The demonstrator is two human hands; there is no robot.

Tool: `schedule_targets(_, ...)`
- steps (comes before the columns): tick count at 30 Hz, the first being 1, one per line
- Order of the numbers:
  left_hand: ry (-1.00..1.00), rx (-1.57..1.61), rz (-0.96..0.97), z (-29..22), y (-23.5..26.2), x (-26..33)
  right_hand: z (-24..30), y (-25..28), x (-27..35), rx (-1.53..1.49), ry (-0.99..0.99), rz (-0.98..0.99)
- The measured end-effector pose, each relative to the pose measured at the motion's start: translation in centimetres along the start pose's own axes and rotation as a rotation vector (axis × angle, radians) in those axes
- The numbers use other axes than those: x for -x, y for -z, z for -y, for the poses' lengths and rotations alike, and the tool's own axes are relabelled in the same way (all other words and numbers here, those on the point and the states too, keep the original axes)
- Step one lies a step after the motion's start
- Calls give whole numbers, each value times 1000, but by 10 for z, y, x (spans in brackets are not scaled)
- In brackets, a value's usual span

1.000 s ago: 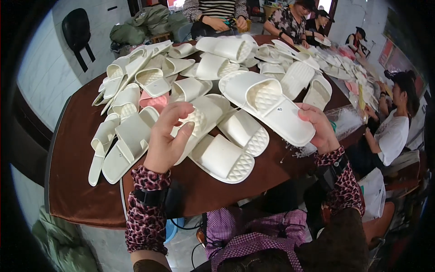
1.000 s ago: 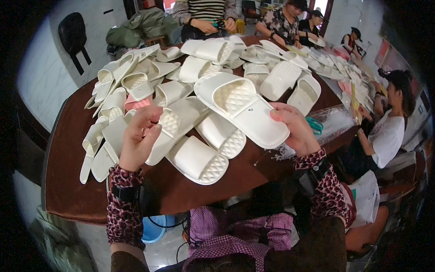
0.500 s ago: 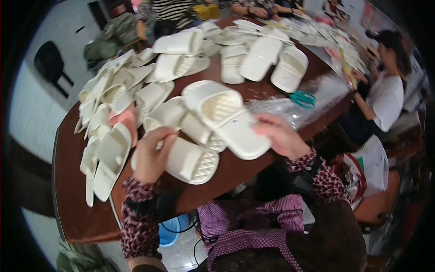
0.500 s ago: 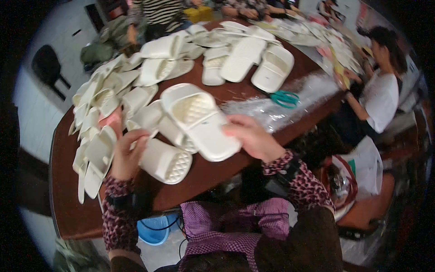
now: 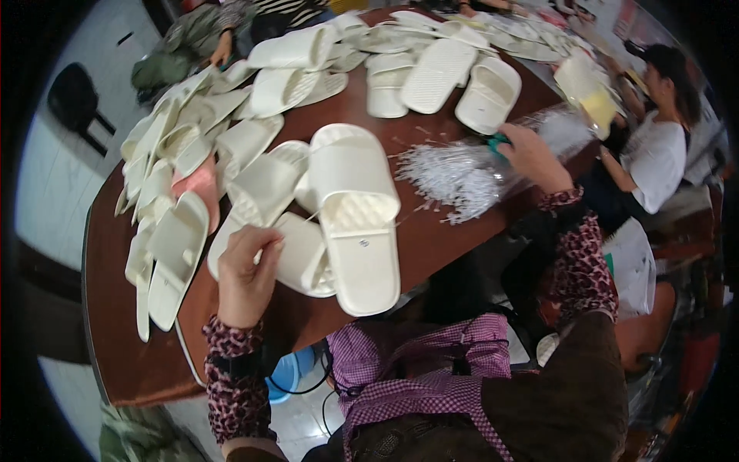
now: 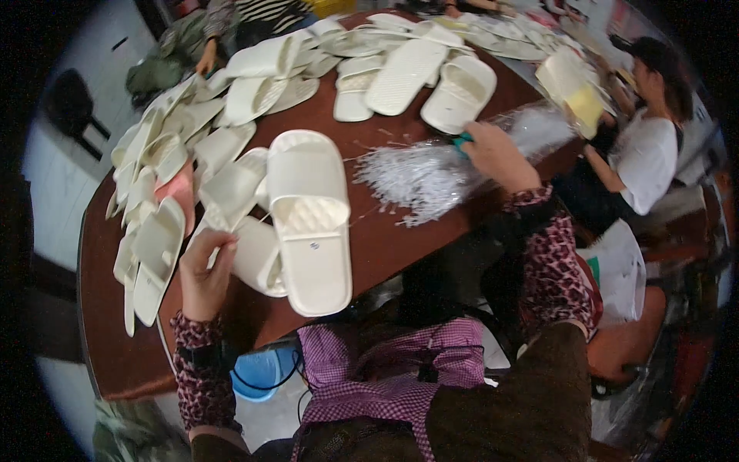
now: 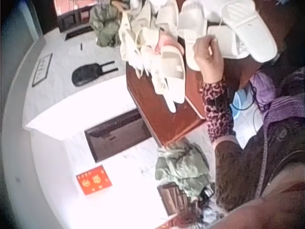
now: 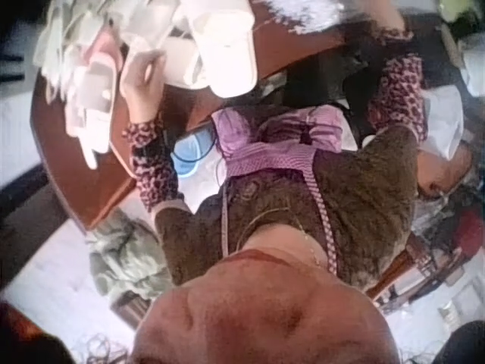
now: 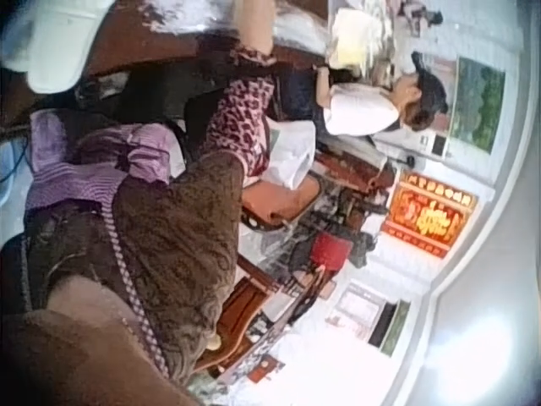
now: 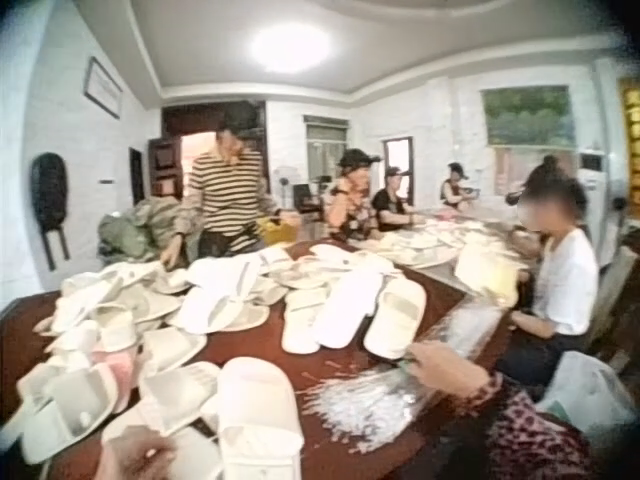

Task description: The recorder is assembling white slippers by threading and cutting plastic fasteners.

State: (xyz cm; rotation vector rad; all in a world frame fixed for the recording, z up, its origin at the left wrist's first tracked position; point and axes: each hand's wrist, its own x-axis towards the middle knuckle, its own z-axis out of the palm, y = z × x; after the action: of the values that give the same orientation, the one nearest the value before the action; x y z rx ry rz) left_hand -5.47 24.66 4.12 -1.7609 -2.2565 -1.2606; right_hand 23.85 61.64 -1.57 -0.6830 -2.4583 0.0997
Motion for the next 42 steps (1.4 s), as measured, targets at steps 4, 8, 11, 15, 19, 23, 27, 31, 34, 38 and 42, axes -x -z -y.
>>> schedule_targets(4, 7, 8, -4, 2, 1, 4, -5, 1, -9, -158, -124, 212)
schedule_targets(8, -10, 23, -27, 1, 2, 5, -28, 3, -10, -235, -61, 240)
schedule_targets(11, -1, -1, -24, 1, 1, 9, -10, 9, -19, -68, -91, 320)
schedule_targets(15, -7, -32, -42, -3, -1, 6, 13, 29, -18, -26, -45, 277)
schedule_targets(19, -101, -98, -83, -1, -3, 3, 41, 60, -17, 15, -8, 303)
schedule_targets(23, -149, -202, -127, -8, -3, -1, 57, 70, -13, -544, -195, 360)
schedule_targets(27, -108, -208, -163, -11, -2, 2, 113, 71, -5, -1289, -304, 340)
schedule_targets(31, -113, -177, -177, -13, -9, -2, 167, 53, 13, -1525, -376, 767)
schedule_targets(34, -50, -110, -165, -17, -9, 0, 197, 31, 24, -1687, -327, 1015)
schedule_targets(38, -9, -64, -143, -13, -9, 1, 223, 9, 22, -1726, -304, 1181)
schedule_targets(42, 21, -39, -156, -12, -11, 4, 238, 5, 7, -1691, -246, 1176)
